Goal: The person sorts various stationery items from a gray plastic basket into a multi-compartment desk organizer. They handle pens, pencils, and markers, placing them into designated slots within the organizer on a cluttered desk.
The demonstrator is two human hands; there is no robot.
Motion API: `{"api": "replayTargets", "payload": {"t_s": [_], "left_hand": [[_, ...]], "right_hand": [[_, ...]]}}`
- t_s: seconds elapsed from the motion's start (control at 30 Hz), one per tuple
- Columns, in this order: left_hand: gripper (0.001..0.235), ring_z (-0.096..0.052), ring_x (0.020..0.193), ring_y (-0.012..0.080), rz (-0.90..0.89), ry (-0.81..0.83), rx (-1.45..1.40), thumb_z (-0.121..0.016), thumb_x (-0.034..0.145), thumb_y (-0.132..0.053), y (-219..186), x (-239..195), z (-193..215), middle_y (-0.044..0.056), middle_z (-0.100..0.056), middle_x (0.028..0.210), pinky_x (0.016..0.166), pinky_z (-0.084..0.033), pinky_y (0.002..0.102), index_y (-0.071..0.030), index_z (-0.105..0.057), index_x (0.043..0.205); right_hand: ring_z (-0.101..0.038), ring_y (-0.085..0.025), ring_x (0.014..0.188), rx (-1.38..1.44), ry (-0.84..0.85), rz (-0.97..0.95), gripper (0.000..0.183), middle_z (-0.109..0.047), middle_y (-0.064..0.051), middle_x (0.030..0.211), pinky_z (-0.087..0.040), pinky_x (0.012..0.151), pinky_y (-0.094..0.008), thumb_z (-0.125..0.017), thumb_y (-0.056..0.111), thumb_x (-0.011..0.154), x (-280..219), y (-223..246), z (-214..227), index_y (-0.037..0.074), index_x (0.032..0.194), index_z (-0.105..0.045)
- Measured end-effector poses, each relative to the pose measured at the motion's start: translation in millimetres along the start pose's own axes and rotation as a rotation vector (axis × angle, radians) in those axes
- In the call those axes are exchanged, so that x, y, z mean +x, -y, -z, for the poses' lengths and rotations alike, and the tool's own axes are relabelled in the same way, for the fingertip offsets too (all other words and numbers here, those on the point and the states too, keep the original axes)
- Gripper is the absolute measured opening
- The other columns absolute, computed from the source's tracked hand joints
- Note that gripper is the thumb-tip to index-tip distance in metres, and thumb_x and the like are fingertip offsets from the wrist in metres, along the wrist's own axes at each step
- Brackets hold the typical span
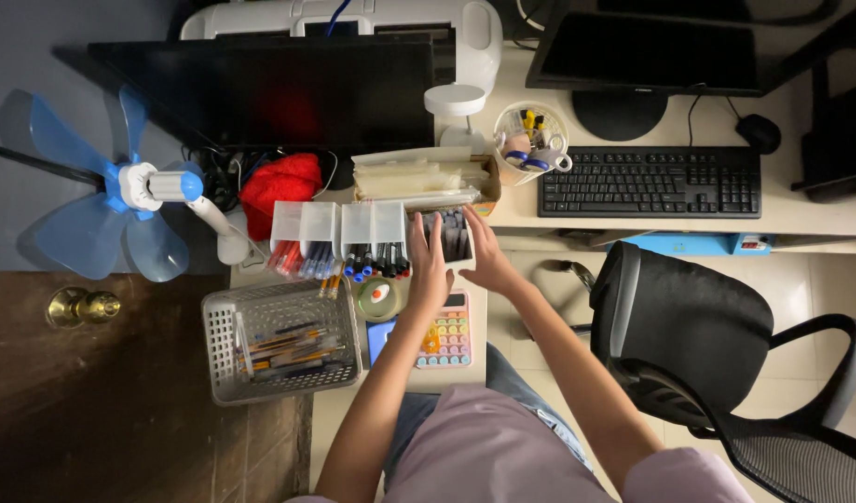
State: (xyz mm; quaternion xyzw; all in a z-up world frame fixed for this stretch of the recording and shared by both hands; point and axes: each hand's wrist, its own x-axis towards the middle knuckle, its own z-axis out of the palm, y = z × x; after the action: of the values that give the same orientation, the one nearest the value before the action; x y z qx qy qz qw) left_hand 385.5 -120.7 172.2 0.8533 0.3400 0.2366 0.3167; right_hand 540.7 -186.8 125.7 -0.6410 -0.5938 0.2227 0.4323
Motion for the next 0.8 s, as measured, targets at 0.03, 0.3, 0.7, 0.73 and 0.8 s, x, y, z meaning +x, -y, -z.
{"api": "replayTargets", "payload": {"t_s": [0.03,0.3,0.7,0.73,0.8], "left_hand": [[0.113,-0.02,0.149,0.0545,0.0,-0.001,0.0,-0.077,0.063,0.013,4.0,4.7,-3.4,0.035,-0.016,0.162,0.12,-0.027,0.058,-0.005,-0.02,0.159],[0.12,-0.037,0.142,0.0506,-0.033,0.031,0.145,-0.077,0.061,0.017,52.0,13.3,-36.2,0.029,-0.033,0.151,0.122,-0.033,0.055,-0.011,-0.027,0.167],[0.123,-0.029,0.15,0.0456,-0.008,-0.021,-0.146,-0.083,0.059,0.011,6.6,-14.6,2.3,0.025,-0.026,0.163,0.12,-0.034,0.048,-0.006,-0.015,0.16],[0.123,-0.029,0.15,0.0456,-0.009,-0.024,-0.145,-0.083,0.059,0.011,11.7,-16.0,0.0,0.025,-0.026,0.163,0.12,-0.034,0.048,-0.006,-0.015,0.16],[0.113,-0.037,0.15,0.0415,-0.028,-0.053,-0.167,-0.083,0.065,0.009,21.3,-19.2,-5.1,0.023,-0.036,0.16,0.122,-0.037,0.044,-0.006,-0.024,0.161]], "right_hand": [[-0.026,-0.045,0.152,0.0,0.0,0.001,0.119,-0.029,-0.026,0.162,-0.028,0.124,-0.047,-0.085,0.003,0.057,5.6,-8.6,-1.4,0.0,0.158,-0.023],[-0.039,-0.045,0.14,-0.066,0.127,-0.02,0.121,-0.041,-0.024,0.147,-0.035,0.12,-0.045,-0.091,0.008,0.051,24.5,2.6,11.8,0.005,0.154,-0.028],[-0.041,-0.045,0.137,-0.288,0.07,0.03,0.108,-0.047,-0.019,0.143,-0.038,0.118,-0.049,-0.086,0.005,0.055,-6.3,61.3,28.3,0.008,0.152,-0.039],[-0.041,-0.045,0.137,-0.288,0.07,0.033,0.108,-0.047,-0.019,0.143,-0.038,0.118,-0.049,-0.086,0.005,0.055,-9.5,58.9,29.7,0.008,0.152,-0.039],[-0.041,-0.043,0.142,-0.264,0.003,0.11,0.105,-0.046,-0.019,0.146,-0.039,0.119,-0.048,-0.088,0.011,0.059,-16.1,53.7,33.0,0.007,0.152,-0.039]]}}
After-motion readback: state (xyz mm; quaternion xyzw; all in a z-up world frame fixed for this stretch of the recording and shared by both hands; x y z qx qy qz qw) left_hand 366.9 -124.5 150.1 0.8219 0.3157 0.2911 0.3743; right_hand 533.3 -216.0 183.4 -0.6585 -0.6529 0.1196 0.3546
